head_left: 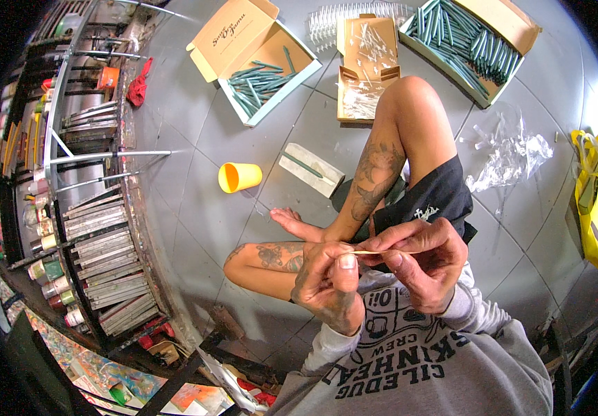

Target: The person assembles pens by inserting ink cartridges into pen barrels and placing the finished items into cardboard boxes while sitting on the floor.

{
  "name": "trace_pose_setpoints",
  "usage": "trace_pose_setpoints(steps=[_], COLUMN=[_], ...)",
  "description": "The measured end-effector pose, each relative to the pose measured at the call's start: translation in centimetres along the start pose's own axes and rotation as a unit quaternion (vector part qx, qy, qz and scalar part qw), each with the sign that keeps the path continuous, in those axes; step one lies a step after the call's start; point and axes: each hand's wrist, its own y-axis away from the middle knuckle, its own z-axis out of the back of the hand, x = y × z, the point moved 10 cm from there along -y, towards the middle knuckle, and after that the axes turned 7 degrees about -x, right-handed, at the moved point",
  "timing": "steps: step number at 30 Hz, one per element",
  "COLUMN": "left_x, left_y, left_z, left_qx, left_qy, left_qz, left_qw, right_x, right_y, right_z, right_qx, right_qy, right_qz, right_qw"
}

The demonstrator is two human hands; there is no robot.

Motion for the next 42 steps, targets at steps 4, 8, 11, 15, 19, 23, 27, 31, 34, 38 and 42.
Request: trace_pose_setpoints(steps=[4,8,11,15,19,23,27,31,34,38,42], left_x=[-0.6,-0.7,-1.0,-1.8,-1.8,-2.2,-2.1,-1.5,-1.0,0.5,1.9], left_y=[-0.2,-0.3,-0.4,-0.7,-0.9,-1.0,-1.1,-1.2,-1.5,-1.4,-1.4], left_z=[-0.2,0.1,0.0,-0.3,-0.4,-0.5,-0.4,0.0,0.2,0.7,1.1], left_qx=[0.005,0.023,0.031,0.067,0.104,0.118,0.129,0.123,0.125,0.121,0.097], left_qy=[-0.002,-0.020,-0.015,-0.027,-0.055,-0.071,-0.106,-0.094,-0.072,-0.039,0.014], left_qz=[-0.017,-0.023,-0.058,-0.108,-0.127,-0.138,-0.160,-0.134,-0.106,-0.050,0.019], left_qw=[1.000,0.999,0.998,0.992,0.985,0.981,0.973,0.979,0.984,0.991,0.995], right_x=[-0.6,-0.7,-0.5,-1.2,-2.0,-3.5,-4.4,-5.1,-5.2,-5.4,-3.2], right_y=[-0.4,-0.5,-0.8,-1.1,-1.6,-1.7,-1.8,-1.7,-1.7,-1.9,-2.8], right_z=[0.2,0.1,-0.2,0.1,-0.1,0.4,0.6,0.6,0.3,0.7,0.7], right_qx=[0.001,0.054,0.073,0.066,0.077,0.092,0.117,0.114,0.117,0.098,0.077], right_qy=[-0.026,0.035,0.023,-0.014,-0.054,-0.050,-0.040,-0.053,-0.048,-0.066,0.036], right_qz=[-0.029,0.000,0.015,-0.070,-0.121,-0.153,-0.183,-0.199,-0.202,-0.179,-0.096], right_qw=[0.999,0.998,0.997,0.995,0.988,0.983,0.975,0.972,0.971,0.977,0.992])
